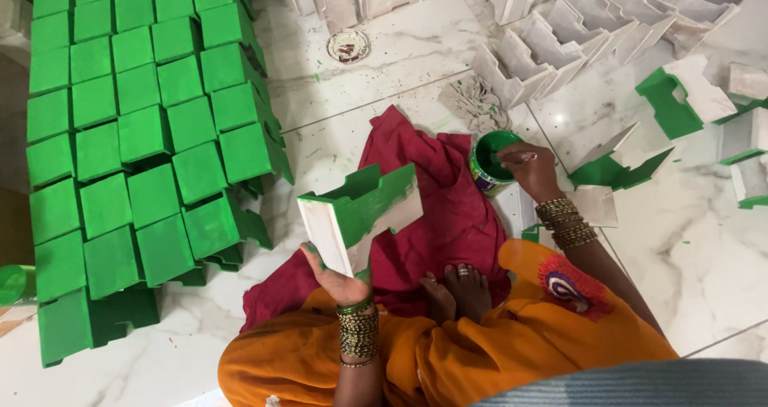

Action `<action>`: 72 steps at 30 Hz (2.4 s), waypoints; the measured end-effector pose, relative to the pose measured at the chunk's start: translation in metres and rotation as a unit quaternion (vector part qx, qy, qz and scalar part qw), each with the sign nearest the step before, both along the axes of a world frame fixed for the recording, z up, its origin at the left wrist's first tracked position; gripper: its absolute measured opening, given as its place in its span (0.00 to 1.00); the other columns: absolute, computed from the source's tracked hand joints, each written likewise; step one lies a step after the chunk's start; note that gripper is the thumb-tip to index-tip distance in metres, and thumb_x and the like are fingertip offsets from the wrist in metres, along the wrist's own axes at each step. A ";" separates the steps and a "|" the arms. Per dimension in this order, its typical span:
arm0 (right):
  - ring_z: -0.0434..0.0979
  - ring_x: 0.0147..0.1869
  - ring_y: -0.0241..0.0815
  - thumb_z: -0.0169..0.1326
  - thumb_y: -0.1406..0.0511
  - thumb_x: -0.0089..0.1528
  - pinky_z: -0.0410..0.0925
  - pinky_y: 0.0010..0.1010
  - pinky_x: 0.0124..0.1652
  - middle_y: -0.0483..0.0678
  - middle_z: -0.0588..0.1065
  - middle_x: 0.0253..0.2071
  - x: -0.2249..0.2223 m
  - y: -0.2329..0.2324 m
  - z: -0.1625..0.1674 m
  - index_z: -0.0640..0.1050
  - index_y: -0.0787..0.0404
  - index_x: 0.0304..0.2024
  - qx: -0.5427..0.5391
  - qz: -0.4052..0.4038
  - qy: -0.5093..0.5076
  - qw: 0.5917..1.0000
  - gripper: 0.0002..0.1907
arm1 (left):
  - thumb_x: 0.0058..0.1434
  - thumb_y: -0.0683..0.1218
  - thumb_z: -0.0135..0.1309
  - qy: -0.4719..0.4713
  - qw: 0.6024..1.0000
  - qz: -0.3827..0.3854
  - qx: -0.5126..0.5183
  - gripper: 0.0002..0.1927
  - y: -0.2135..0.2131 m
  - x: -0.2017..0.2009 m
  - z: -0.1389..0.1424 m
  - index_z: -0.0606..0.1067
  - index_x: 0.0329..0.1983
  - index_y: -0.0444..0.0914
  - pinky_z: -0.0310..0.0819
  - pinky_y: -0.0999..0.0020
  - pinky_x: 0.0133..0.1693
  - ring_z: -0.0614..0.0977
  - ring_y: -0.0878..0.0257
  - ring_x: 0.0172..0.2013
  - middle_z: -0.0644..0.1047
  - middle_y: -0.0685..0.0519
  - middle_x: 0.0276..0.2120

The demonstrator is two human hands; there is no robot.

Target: The person sits on the floor and paints small white foam pieces green using a brush, dipping the brush into a paint can between pieces. They hold each piece in one hand, brush green paint over its surfaces, and place finished pieces with a large group of already painted green pieces.

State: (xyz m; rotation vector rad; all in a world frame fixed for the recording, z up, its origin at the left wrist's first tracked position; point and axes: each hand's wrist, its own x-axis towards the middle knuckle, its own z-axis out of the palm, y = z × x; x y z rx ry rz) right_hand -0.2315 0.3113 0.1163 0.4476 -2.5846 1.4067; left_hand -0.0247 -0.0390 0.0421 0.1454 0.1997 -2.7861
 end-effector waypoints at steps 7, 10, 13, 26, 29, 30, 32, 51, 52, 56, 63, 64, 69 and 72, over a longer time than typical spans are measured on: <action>0.82 0.42 0.34 0.67 0.75 0.57 0.74 0.23 0.44 0.47 0.82 0.40 0.002 0.025 0.008 0.83 0.65 0.42 -0.084 -0.006 -0.035 0.996 0.11 | 0.72 0.64 0.47 0.009 1.000 0.004 -0.001 0.35 0.005 0.001 0.002 0.68 0.71 0.35 0.72 0.53 0.59 0.78 0.50 0.58 0.74 0.45 0.64; 0.81 0.47 0.33 0.66 0.74 0.56 0.74 0.22 0.49 0.45 0.81 0.45 0.017 0.048 0.013 0.81 0.64 0.47 -0.186 -0.023 -0.044 0.981 0.16 | 0.70 0.65 0.47 -0.050 0.998 0.012 -0.033 0.35 0.006 0.001 0.000 0.68 0.70 0.36 0.72 0.52 0.59 0.78 0.50 0.57 0.75 0.46 0.63; 0.78 0.46 0.35 0.67 0.74 0.59 0.72 0.23 0.47 0.47 0.81 0.45 0.039 0.071 0.020 0.82 0.67 0.47 -0.131 -0.079 -0.005 0.988 0.14 | 0.70 0.65 0.47 -0.060 0.997 0.018 -0.035 0.35 0.008 0.001 -0.003 0.69 0.69 0.35 0.72 0.52 0.59 0.78 0.50 0.57 0.75 0.46 0.63; 0.80 0.49 0.35 0.65 0.73 0.58 0.73 0.24 0.50 0.48 0.81 0.47 0.042 0.049 -0.007 0.81 0.67 0.47 -0.134 -0.027 -0.038 0.990 0.14 | 0.73 0.65 0.45 0.074 0.997 -0.023 0.021 0.33 0.027 -0.004 0.008 0.70 0.68 0.37 0.74 0.54 0.59 0.79 0.50 0.56 0.76 0.47 0.61; 0.79 0.48 0.36 0.65 0.74 0.59 0.72 0.25 0.49 0.49 0.81 0.47 0.046 0.057 -0.005 0.81 0.68 0.47 -0.151 -0.044 -0.037 0.987 0.14 | 0.74 0.65 0.44 0.072 0.997 -0.007 0.013 0.33 0.026 -0.003 0.014 0.70 0.69 0.36 0.74 0.54 0.58 0.80 0.50 0.56 0.77 0.47 0.61; 0.78 0.48 0.36 0.65 0.74 0.59 0.72 0.25 0.49 0.49 0.81 0.47 0.047 0.062 -0.003 0.81 0.68 0.47 -0.156 -0.054 -0.033 0.986 0.14 | 0.74 0.65 0.44 0.081 0.997 -0.007 0.016 0.33 0.025 -0.002 0.016 0.70 0.69 0.36 0.74 0.54 0.58 0.80 0.50 0.56 0.77 0.47 0.61; 0.78 0.50 0.37 0.65 0.75 0.60 0.72 0.26 0.50 0.50 0.80 0.47 0.051 0.074 0.005 0.81 0.69 0.47 -0.171 -0.053 0.009 0.984 0.13 | 0.74 0.65 0.43 0.098 0.995 -0.010 0.024 0.33 0.025 -0.002 0.019 0.70 0.69 0.36 0.75 0.54 0.59 0.80 0.51 0.56 0.77 0.46 0.62; 0.79 0.56 0.53 0.57 0.83 0.55 0.72 0.41 0.59 0.60 0.79 0.48 0.090 0.004 0.053 0.78 0.70 0.46 -0.481 0.223 -0.030 0.847 0.17 | 0.72 0.70 0.41 0.169 0.983 -0.039 0.054 0.35 0.023 -0.010 0.020 0.72 0.66 0.40 0.76 0.64 0.22 0.85 0.52 0.44 0.80 0.46 0.56; 0.79 0.57 0.53 0.57 0.83 0.54 0.73 0.41 0.60 0.60 0.79 0.48 0.089 -0.001 0.054 0.78 0.69 0.46 -0.482 0.230 -0.034 0.844 0.18 | 0.72 0.69 0.41 0.169 0.983 -0.036 0.061 0.35 0.023 -0.010 0.020 0.72 0.66 0.40 0.75 0.64 0.22 0.85 0.52 0.44 0.80 0.46 0.55; 0.80 0.57 0.53 0.58 0.83 0.53 0.74 0.42 0.57 0.59 0.78 0.46 0.083 -0.014 0.051 0.78 0.69 0.45 -0.449 0.249 -0.012 0.858 0.18 | 0.73 0.69 0.41 0.167 0.984 -0.031 0.053 0.34 0.023 -0.011 0.020 0.72 0.67 0.39 0.75 0.65 0.22 0.85 0.53 0.43 0.80 0.46 0.55; 0.79 0.55 0.48 0.56 0.83 0.56 0.72 0.37 0.60 0.59 0.79 0.48 0.083 0.001 0.042 0.77 0.69 0.46 -0.420 0.183 -0.011 0.889 0.17 | 0.74 0.68 0.40 0.183 0.981 -0.021 0.060 0.34 0.020 -0.006 0.026 0.72 0.66 0.39 0.76 0.63 0.22 0.84 0.52 0.44 0.79 0.45 0.56; 0.79 0.55 0.47 0.56 0.83 0.57 0.72 0.36 0.60 0.58 0.79 0.49 0.082 0.007 0.044 0.77 0.69 0.47 -0.413 0.172 -0.005 0.895 0.17 | 0.74 0.68 0.40 0.180 0.982 -0.022 0.059 0.34 0.020 -0.005 0.027 0.72 0.66 0.38 0.77 0.62 0.23 0.84 0.50 0.45 0.79 0.44 0.56; 0.78 0.53 0.43 0.54 0.82 0.62 0.71 0.33 0.59 0.56 0.78 0.50 0.085 0.022 0.053 0.75 0.68 0.48 -0.356 0.120 0.052 0.925 0.14 | 0.74 0.68 0.39 0.224 0.972 -0.026 0.074 0.35 0.017 -0.003 0.033 0.72 0.67 0.37 0.81 0.58 0.26 0.84 0.48 0.48 0.78 0.42 0.59; 0.79 0.53 0.44 0.54 0.82 0.61 0.71 0.32 0.59 0.57 0.79 0.49 0.087 0.016 0.056 0.76 0.69 0.47 -0.402 0.138 0.025 0.905 0.13 | 0.74 0.67 0.39 0.207 0.975 -0.023 0.074 0.35 0.018 -0.002 0.032 0.72 0.67 0.37 0.82 0.58 0.26 0.84 0.47 0.48 0.78 0.42 0.58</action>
